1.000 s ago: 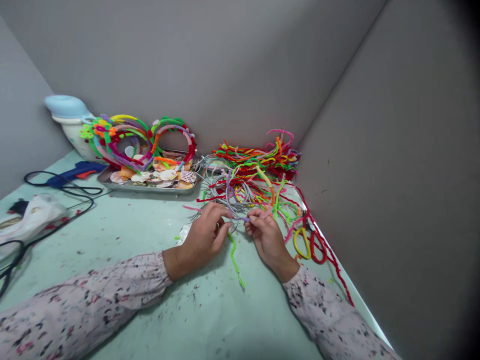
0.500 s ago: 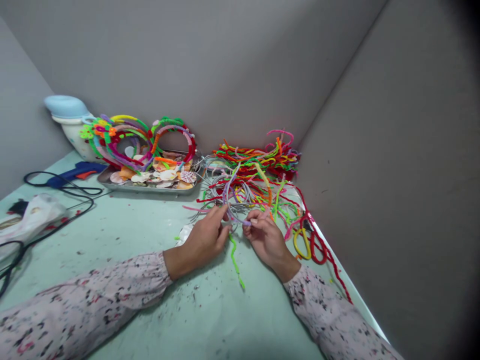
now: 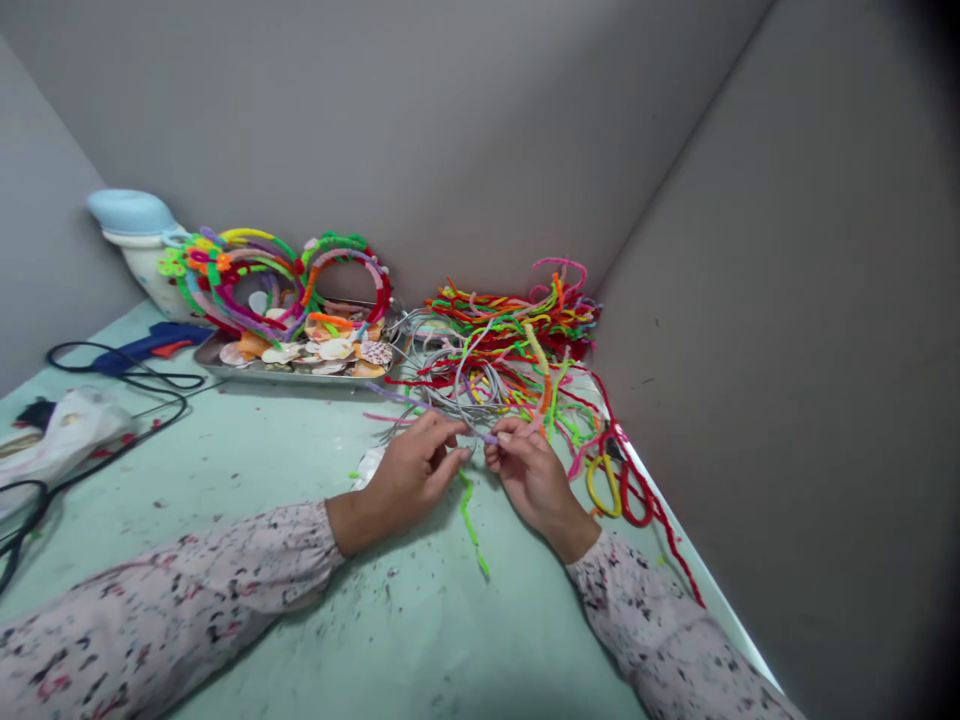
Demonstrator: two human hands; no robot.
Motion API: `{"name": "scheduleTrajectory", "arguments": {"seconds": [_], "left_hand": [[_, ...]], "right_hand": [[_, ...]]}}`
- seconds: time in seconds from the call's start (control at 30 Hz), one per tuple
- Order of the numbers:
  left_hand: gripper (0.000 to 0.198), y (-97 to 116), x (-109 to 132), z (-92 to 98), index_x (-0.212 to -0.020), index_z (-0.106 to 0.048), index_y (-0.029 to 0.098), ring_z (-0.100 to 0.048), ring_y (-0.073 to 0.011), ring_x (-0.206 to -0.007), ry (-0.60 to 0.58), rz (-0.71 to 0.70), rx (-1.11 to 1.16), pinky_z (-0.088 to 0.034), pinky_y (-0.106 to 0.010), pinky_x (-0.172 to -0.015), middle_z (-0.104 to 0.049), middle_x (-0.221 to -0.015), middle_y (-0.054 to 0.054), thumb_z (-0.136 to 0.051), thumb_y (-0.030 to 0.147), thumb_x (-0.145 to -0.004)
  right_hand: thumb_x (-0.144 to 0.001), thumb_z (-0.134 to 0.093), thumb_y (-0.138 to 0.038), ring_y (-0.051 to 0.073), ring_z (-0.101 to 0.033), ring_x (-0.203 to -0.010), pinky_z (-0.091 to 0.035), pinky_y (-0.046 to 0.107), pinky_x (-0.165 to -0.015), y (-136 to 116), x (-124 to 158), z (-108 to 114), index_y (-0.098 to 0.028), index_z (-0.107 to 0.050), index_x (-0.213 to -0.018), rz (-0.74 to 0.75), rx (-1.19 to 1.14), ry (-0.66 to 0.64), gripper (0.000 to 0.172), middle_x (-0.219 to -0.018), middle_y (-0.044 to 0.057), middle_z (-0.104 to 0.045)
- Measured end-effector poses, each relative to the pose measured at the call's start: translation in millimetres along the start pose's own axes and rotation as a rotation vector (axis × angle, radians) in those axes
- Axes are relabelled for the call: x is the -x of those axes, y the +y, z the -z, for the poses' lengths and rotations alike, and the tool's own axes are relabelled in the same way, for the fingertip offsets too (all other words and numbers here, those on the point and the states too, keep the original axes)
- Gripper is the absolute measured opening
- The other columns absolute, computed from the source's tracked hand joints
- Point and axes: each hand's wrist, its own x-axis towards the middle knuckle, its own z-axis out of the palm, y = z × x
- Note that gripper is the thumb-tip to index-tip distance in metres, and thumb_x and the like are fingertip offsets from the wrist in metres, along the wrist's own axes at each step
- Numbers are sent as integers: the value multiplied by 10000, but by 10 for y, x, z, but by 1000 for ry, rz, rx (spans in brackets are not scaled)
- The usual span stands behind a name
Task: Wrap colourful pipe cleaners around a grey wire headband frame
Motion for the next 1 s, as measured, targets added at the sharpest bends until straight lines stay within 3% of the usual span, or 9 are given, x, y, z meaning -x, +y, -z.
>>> {"name": "scheduleTrajectory", "arguments": {"seconds": [0.1,0.33,0.67,1.0], "left_hand": [[60,-1,-27,7,-861,-612,151,-497,-130,-704,-20,26,25,-387,-250,-628,-524,-744,-7,-567,191,-868],[183,-2,-55,17,-727,-600,153,-485,-124,-660,4,84,106,-380,-252,-619,-535,-684,3,-561,245,-880],[177,0,-65,27,-840,-660,156,-541,-138,-678,-43,162,87,-414,-261,-640,-613,-735,-16,-528,263,-886],[216,-51,-49,-3,-860,-654,149,-575,-156,-703,-116,278,155,-440,-265,-651,-652,-772,-31,-506,303,-886]], "right_hand": [[-746,-689,-188,96,-566,-605,-437,180,-555,7,18,-9,-166,-668,-815,-30,44,-35,75,-661,4,-641],[-720,-740,-241,104,-565,-633,-434,205,-592,12,38,-42,-165,-669,-819,-57,86,-41,143,-696,5,-648],[-805,-653,-272,130,-543,-678,-419,252,-662,50,58,-8,-190,-644,-876,53,329,-48,109,-735,-8,-612],[-792,-636,-268,122,-499,-628,-383,247,-603,-35,97,-114,-184,-645,-809,103,511,-4,86,-676,-20,-570]]}}
